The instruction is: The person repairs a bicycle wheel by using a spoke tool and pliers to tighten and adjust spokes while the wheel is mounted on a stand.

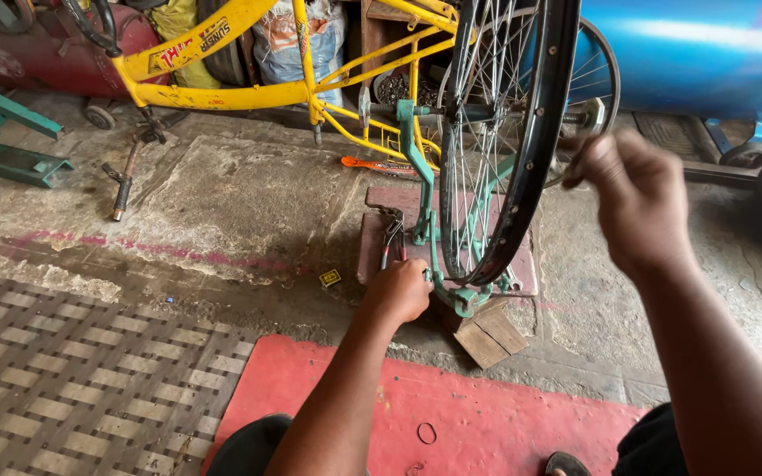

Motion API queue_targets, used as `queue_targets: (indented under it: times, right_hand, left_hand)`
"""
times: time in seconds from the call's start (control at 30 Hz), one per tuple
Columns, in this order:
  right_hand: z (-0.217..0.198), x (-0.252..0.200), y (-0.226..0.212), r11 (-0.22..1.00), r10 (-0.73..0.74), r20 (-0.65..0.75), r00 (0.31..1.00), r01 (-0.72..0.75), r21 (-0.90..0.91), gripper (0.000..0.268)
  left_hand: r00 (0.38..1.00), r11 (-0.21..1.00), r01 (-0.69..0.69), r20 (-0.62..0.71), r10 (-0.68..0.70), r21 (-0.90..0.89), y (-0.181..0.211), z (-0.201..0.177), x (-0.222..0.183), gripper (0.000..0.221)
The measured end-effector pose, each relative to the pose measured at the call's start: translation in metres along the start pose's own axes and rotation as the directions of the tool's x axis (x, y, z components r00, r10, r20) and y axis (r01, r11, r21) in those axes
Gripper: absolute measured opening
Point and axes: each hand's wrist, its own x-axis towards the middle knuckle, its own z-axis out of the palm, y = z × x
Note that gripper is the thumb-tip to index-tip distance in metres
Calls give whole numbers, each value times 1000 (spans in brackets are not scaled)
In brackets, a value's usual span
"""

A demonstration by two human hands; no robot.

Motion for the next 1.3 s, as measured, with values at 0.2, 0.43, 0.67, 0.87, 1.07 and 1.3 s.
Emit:
queue_targets:
  times: [0.2,0.43,0.67,0.87,1.07,1.3]
  right_hand:
    - [-5,13,-44,937,-210,-91,973,227,265,24]
    - [-2,14,-57,814,-493,-213,843,360,-456,17]
    - [3,34,-46,836,-385,-204,900,246,-491,12]
    - [9,29,-30,766,-442,-153,884,283,-578,11]
    - [30,-52,25,810,-334,80,939,329,-484,16]
    - [40,-105,61,767,-230,323,918,375,-521,10]
  left_hand:
    - [1000,1000,-27,-11,27,-12,0,-3,-8,30]
    - [998,997,0,-65,-6,-77,9,-4,-10,32]
    - [983,996,-78,-167,69,-45,3,7,1,33]
    - [998,998,37,-43,-39,-46,5,5,-2,36]
    - [996,1000,-6,-88,4,-27,3,4,-6,35]
    - [986,998,-33,-166,23,-56,-2,6,0,33]
